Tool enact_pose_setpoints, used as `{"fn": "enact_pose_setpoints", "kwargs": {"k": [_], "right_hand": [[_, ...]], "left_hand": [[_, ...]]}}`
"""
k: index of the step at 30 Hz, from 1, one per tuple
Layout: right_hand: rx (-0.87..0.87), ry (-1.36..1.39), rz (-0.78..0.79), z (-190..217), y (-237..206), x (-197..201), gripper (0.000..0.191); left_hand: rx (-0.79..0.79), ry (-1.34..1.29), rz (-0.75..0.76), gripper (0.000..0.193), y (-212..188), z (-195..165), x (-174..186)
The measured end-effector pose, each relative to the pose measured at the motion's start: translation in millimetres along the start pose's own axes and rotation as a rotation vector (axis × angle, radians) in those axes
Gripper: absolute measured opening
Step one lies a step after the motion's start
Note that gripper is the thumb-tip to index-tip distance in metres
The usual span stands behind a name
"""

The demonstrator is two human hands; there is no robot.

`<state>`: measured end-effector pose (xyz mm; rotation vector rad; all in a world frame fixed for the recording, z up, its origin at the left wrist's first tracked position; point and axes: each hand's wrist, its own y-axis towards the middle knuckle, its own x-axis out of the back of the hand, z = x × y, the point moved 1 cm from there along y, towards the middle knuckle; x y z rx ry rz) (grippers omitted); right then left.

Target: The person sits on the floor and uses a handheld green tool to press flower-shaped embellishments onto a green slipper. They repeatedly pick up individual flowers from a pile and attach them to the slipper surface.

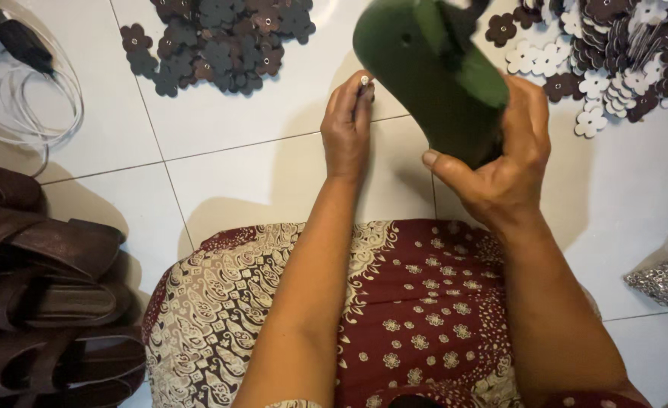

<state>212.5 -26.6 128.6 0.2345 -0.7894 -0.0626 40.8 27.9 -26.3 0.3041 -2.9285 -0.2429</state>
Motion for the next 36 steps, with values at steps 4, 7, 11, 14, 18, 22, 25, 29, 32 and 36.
{"fn": "enact_pose_setpoints", "kwargs": {"k": [4,7,11,14,18,22,25,29,32,36], "right_hand": [[-0.028,0.004,0.093,-1.6,2.5,-10.5,0.085],[-0.099,0.07,0.127,-12.9,5.0,-22.2,0.08],[-0.442,0.599,0.079,-42.7,5.4,-18.0,0.065],[-0.658,0.985,0.084,-62.2,6.2,-16.2,0.062],[-0.691,1.276,0.063,-78.6,11.2,-11.3,0.065],[-0.668,1.267,0.015,-87.4,10.6,-7.1,0.063],[-0.645,1.321,-0.008,-92.4,10.5,-5.4,0.059],[-0.633,1.341,-0.046,-97.3,10.2,2.9,0.052],[-0.623,1.301,-0.106,-98.2,9.7,10.0,0.055],[-0.574,1.266,-0.129,-97.4,10.5,17.1,0.059]], "left_hand": [[-0.065,0.214,0.011,0.021,0.2,4.5,3.2],[0.011,0.014,-0.005,0.023,1.4,8.6,2.0],[0.285,-0.461,-0.182,0.021,7.1,11.5,6.0],[0.172,-0.244,-0.339,0.021,7.6,5.1,26.7],[0.171,0.449,-0.138,0.027,15.0,-9.1,30.6],[0.223,0.443,0.104,0.022,4.9,-24.2,-6.4],[-0.007,0.478,0.225,0.017,-16.2,-36.5,-43.5],[-0.168,0.472,0.461,0.024,-48.6,-49.2,-81.8],[-0.059,0.278,0.696,0.018,-56.3,-45.6,-88.8],[0.098,0.196,0.339,0.022,-8.8,-23.0,-69.6]]}}
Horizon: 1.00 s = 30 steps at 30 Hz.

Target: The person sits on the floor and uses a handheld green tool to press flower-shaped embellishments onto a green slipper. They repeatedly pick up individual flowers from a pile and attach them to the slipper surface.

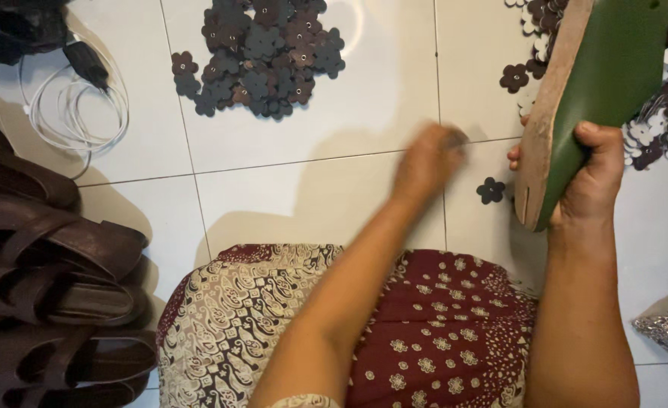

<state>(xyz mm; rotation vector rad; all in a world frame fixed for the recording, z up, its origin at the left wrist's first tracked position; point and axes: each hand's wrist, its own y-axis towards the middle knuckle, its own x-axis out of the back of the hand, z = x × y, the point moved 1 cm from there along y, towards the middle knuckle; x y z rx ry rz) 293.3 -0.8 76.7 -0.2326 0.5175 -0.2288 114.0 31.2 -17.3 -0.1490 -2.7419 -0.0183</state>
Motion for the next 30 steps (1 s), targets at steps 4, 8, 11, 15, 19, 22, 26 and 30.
{"fn": "enact_pose_setpoints", "kwargs": {"k": [4,8,11,15,19,22,26,30], "right_hand": [[-0.023,-0.017,-0.019,-1.8,0.6,-0.1,0.056],[-0.078,-0.028,-0.026,-10.4,6.5,-1.1,0.055],[-0.116,-0.035,-0.047,-14.1,9.4,-1.4,0.052],[-0.087,-0.181,-0.072,-15.6,4.8,-4.3,0.046],[-0.09,-0.209,-0.088,-17.4,2.8,-11.3,0.044],[-0.11,-0.238,-0.112,-20.7,3.9,-16.4,0.044],[-0.134,-0.387,-0.139,-26.2,6.0,-19.6,0.05],[0.039,-0.897,-0.095,-32.9,7.3,-22.2,0.06]], "left_hand": [[0.092,-0.681,-0.44,0.024,88.0,33.6,79.7],[0.079,0.286,-0.592,0.038,104.0,40.4,139.1],[0.14,0.348,-0.547,0.038,104.7,35.7,150.3],[0.24,0.366,-0.495,0.03,101.6,36.6,147.0],[0.185,0.42,-0.487,0.034,97.0,40.0,142.2],[0.192,0.382,-0.491,0.041,95.3,39.6,140.8],[0.222,0.426,-0.462,0.031,96.0,39.4,145.5],[0.164,0.453,-0.44,0.021,89.9,40.1,148.4]]}}
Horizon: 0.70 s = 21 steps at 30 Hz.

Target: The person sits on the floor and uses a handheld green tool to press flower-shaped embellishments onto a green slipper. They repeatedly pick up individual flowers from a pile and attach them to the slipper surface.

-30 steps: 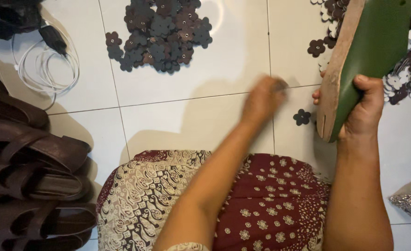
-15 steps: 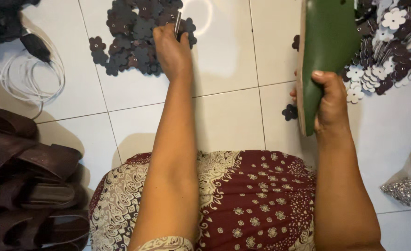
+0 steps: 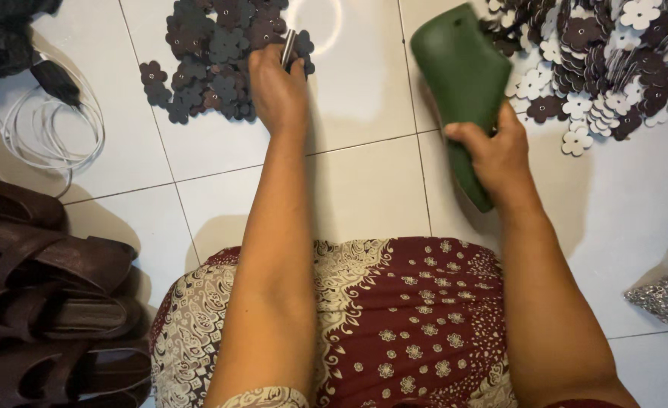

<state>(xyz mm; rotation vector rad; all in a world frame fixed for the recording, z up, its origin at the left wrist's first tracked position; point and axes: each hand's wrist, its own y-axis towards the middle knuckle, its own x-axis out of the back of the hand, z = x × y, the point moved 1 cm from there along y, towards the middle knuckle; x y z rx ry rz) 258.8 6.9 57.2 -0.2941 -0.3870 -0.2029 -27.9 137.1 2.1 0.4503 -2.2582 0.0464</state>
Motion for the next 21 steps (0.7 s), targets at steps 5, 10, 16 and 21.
{"fn": "enact_pose_setpoints", "kwargs": {"k": [5,10,16,21], "right_hand": [[0.154,-0.439,-0.058,-5.0,-2.5,-13.3,0.08],[0.092,-0.4,-0.03,-8.8,0.1,-17.5,0.083],[0.077,-0.421,-0.015,-8.9,1.5,-19.0,0.086],[0.02,-0.453,0.013,-7.9,4.4,-19.0,0.09]], "left_hand": [[0.136,0.035,0.055,0.02,-5.2,1.1,5.9],[0.068,-0.046,-0.011,0.033,-7.7,-2.0,9.8],[0.052,0.047,-0.006,0.023,-4.7,-2.4,7.8],[0.163,0.033,0.028,0.017,-7.2,-3.1,4.6]]}}
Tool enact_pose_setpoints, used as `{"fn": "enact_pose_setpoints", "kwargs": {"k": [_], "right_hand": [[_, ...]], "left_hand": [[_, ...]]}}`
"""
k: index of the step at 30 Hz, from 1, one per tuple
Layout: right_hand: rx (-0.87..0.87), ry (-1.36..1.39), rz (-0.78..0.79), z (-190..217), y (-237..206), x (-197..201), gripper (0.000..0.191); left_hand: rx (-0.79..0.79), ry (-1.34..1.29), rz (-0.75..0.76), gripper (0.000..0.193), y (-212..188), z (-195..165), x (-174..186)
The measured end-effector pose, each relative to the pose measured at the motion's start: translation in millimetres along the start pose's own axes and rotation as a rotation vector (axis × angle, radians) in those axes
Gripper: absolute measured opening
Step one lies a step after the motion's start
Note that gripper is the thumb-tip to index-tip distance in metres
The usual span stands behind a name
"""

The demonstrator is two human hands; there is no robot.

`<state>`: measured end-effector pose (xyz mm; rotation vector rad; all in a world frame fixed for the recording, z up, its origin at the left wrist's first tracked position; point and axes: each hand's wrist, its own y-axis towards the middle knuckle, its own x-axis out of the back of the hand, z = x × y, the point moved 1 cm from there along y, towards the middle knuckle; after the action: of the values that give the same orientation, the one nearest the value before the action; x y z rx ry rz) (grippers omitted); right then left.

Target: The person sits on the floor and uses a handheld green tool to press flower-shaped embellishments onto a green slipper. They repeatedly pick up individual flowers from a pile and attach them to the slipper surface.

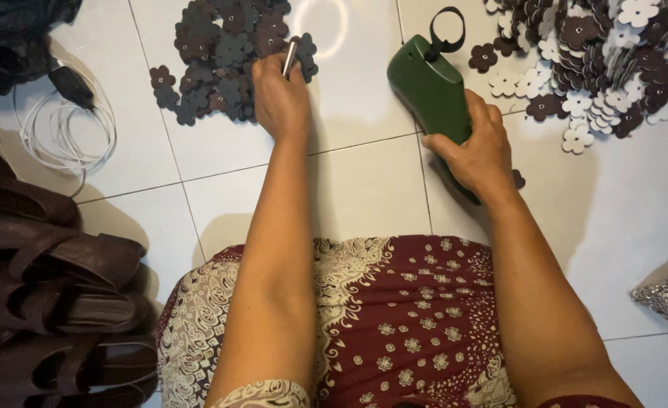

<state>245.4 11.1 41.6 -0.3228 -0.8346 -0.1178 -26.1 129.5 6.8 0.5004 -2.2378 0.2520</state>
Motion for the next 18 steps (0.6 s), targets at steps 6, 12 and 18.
{"fn": "enact_pose_setpoints", "kwargs": {"k": [6,12,18], "right_hand": [[0.006,0.012,0.006,-0.1,0.3,-0.8,0.089],[0.039,-0.004,-0.005,-3.7,0.4,-2.3,0.092],[0.019,-0.031,0.01,-5.0,0.2,-3.1,0.091]], "left_hand": [[-0.074,-0.048,-0.071,0.026,3.4,-2.4,2.0],[-0.008,0.072,-0.012,0.018,12.5,-2.8,-0.6],[-0.072,0.05,-0.051,0.021,11.7,-0.1,0.1]]}}
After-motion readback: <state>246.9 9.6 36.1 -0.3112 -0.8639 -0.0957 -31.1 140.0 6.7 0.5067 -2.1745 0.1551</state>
